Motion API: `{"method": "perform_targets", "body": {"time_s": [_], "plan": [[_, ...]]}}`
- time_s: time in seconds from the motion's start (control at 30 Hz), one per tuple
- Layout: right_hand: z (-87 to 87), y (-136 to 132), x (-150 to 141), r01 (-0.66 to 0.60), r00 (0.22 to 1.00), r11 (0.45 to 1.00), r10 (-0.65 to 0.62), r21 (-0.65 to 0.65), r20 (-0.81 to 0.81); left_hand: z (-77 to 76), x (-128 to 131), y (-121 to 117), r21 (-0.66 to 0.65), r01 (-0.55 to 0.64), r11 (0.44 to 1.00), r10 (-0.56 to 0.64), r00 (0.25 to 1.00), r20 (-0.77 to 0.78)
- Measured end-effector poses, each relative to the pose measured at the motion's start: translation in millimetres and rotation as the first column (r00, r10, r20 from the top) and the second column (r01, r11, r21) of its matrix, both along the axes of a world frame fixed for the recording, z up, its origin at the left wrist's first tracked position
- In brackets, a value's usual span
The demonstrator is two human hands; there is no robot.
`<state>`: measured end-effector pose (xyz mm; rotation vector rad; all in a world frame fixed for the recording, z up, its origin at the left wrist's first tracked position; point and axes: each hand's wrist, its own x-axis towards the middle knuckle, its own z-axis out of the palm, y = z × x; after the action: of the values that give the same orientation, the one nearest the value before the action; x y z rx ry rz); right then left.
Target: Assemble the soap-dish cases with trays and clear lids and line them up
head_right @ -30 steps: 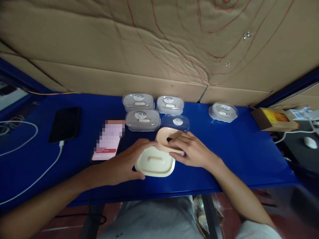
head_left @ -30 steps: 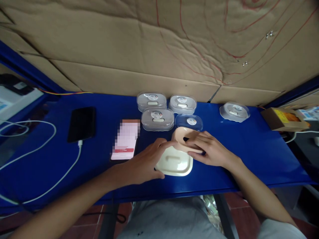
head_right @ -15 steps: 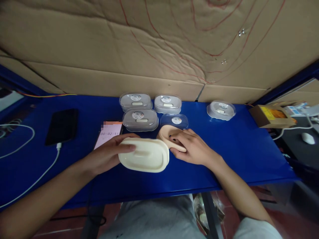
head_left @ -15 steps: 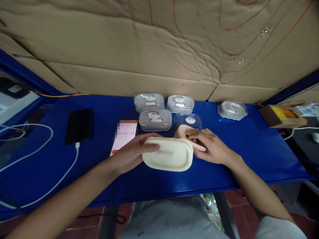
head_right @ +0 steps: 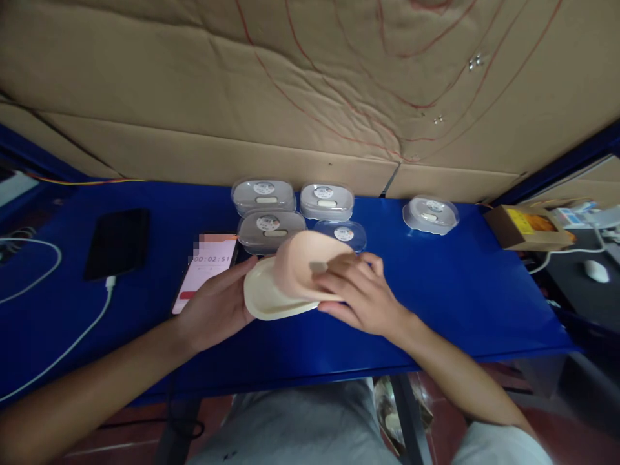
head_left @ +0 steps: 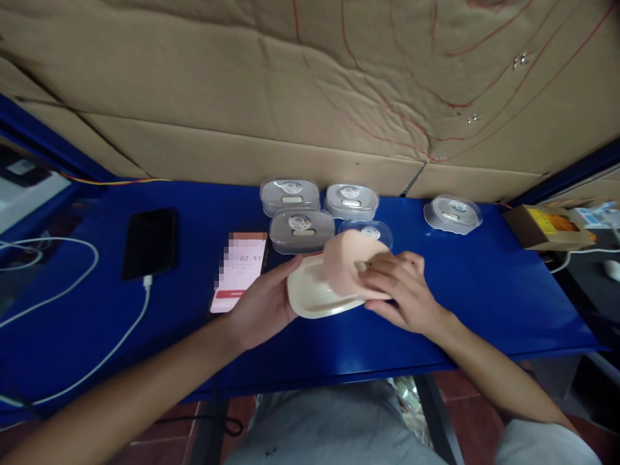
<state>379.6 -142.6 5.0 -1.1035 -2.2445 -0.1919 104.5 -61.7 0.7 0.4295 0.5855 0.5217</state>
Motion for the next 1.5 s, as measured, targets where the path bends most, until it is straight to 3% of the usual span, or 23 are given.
{"method": "perform_targets", "body": {"time_s": [0.1,0.27,0.47,0.63,0.7,0.83,0.93,1.07,1.13,1.3,1.43,1.5], "plan": [[-3.9,0.1,-11.9,-0.078,0.992,0.997,0.078,0.004,0.096,-2.8,1.0,-2.9,-0.007,-0.004,1.0,0.004,0.999,0.033],[-12.4,1.0,-17.9,-0.093,0.992,0.995,0.089,0.044,0.094,-6.0,-0.9,-6.1,0.054,0.007,0.999,-0.013,0.994,0.109],[-17.1,-1.9,-23.0,-0.127,0.983,0.992,0.129,-0.026,0.131,-6.9,-3.0,-9.6,0.091,-0.007,0.996,-0.003,0.993,0.116],[-25.1,4.6,-22.7,-0.125,0.977,0.991,0.133,-0.056,0.166,-3.8,2.0,-9.5,0.111,-0.058,0.992,0.055,0.998,0.023],[-27.0,9.8,-13.8,-0.125,0.985,0.989,0.133,-0.078,0.111,-1.4,4.2,-7.5,0.093,-0.091,0.991,0.094,0.995,-0.035],[-27.4,21.9,14.4,0.101,0.992,0.976,-0.114,-0.195,-0.058,2.0,7.3,-3.6,0.072,-0.106,0.992,0.116,0.982,-0.147],[-32.0,31.3,32.1,0.26,0.965,0.926,-0.258,-0.274,0.044,1.6,8.2,-2.7,0.06,-0.093,0.994,0.103,0.972,-0.211],[-46.0,41.4,44.1,0.354,0.934,0.868,-0.313,-0.348,0.17,-0.5,8.5,-3.3,0.052,-0.082,0.995,0.092,0.966,-0.243],[-50.4,44.7,47.1,0.343,0.939,0.868,-0.3,-0.36,0.171,-1.9,8.7,-3.3,0.053,-0.093,0.994,0.103,0.964,-0.245],[-43.9,43.1,46.5,0.252,0.96,0.911,-0.277,-0.326,-0.033,-7.8,8.9,-1.2,0.036,-0.079,0.996,0.085,0.978,-0.191],[-32.5,29.4,31.4,0.185,0.905,0.916,-0.301,-0.357,-0.302,-12.4,8.1,0.9,0.004,-0.064,0.998,0.064,0.985,-0.161],[-27.8,20.9,19.2,0.112,0.913,0.934,-0.232,-0.34,-0.336,-12.7,8.0,1.5,0.006,-0.057,0.998,0.057,0.986,-0.154]]}}
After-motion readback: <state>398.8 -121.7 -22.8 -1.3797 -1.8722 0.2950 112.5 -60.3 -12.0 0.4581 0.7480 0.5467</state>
